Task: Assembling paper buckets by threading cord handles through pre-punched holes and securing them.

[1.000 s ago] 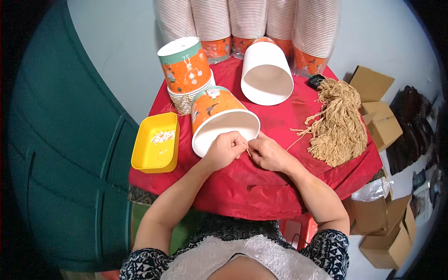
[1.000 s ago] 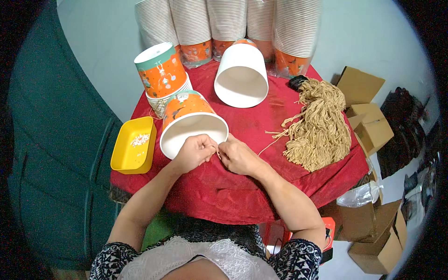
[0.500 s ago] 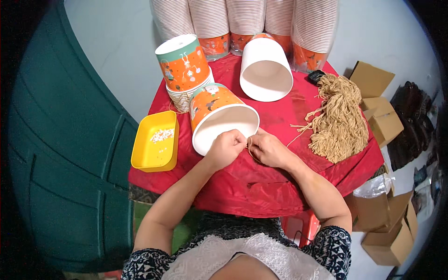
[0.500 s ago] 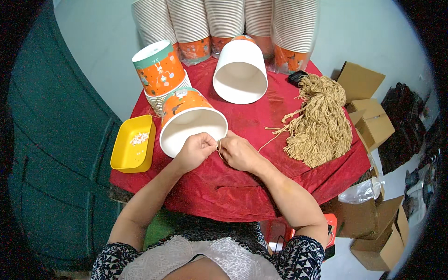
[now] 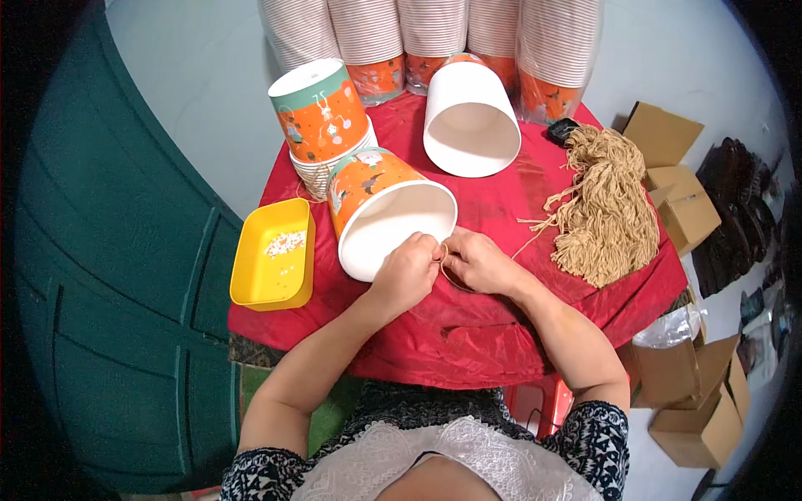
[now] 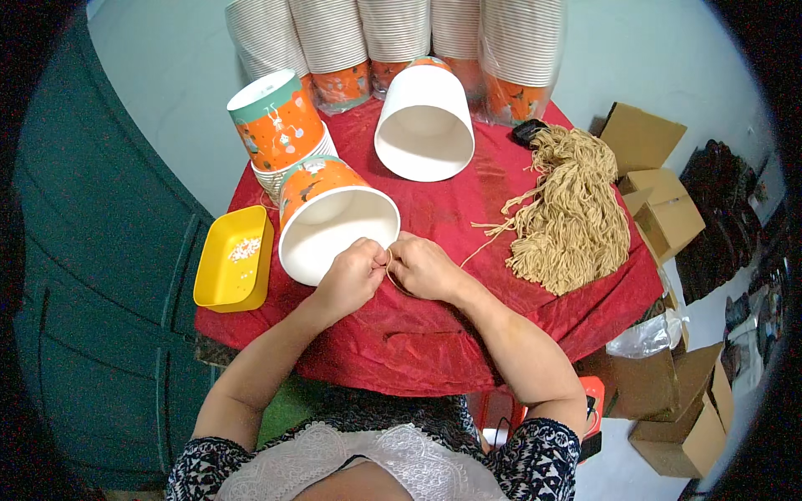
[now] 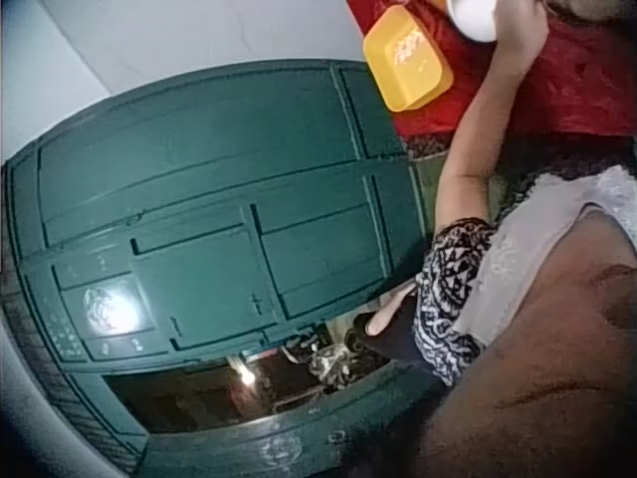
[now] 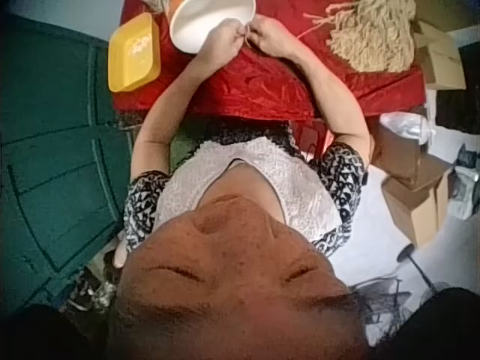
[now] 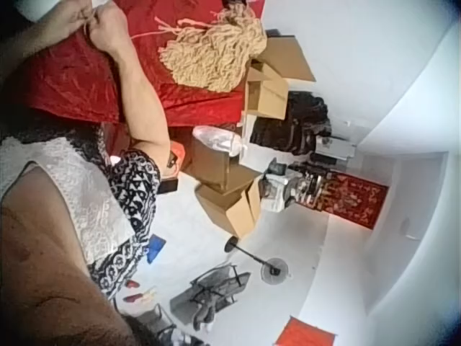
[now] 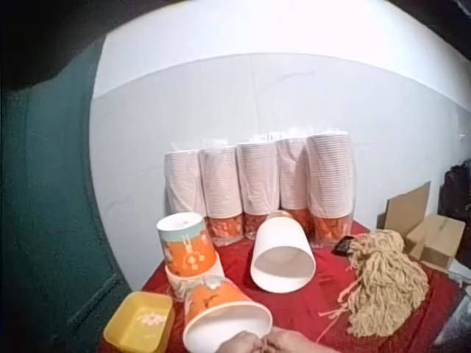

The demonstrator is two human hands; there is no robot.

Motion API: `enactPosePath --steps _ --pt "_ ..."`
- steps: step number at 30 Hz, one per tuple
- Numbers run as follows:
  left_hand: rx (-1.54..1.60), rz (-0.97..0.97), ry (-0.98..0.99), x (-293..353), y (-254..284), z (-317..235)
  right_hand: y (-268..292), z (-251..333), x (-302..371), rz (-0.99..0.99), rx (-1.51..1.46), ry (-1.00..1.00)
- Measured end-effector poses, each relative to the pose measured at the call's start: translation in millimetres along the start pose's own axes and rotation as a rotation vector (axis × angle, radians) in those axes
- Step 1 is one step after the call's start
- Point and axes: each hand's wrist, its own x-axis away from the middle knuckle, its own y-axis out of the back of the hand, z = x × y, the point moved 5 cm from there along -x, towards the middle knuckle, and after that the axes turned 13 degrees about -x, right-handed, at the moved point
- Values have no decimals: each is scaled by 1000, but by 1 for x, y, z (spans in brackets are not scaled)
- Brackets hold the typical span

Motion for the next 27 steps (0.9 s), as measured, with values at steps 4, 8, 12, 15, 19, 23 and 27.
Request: enactPosePath --steps 4,8,12,15,19,23,27 --pt "-83 -51 -29 2 0 1 2 2 0 -8 -66 -56" --pt "-44 -10 -36 1 5 2 5 11 -1 -75 -122 -49" --pt "74 -37 -72 1 8 4 3 17 1 -112 -6 -63" --pt "204 85 138 -1 9 11 8 16 3 -111 100 -44" --pt "339 105 298 0 7 29 16 26 5 -54 237 -48" --pt "548 155 438 2 3 32 29 52 3 -296 236 211" --pt "573 136 416 2 2 29 23 48 7 -498 60 111"
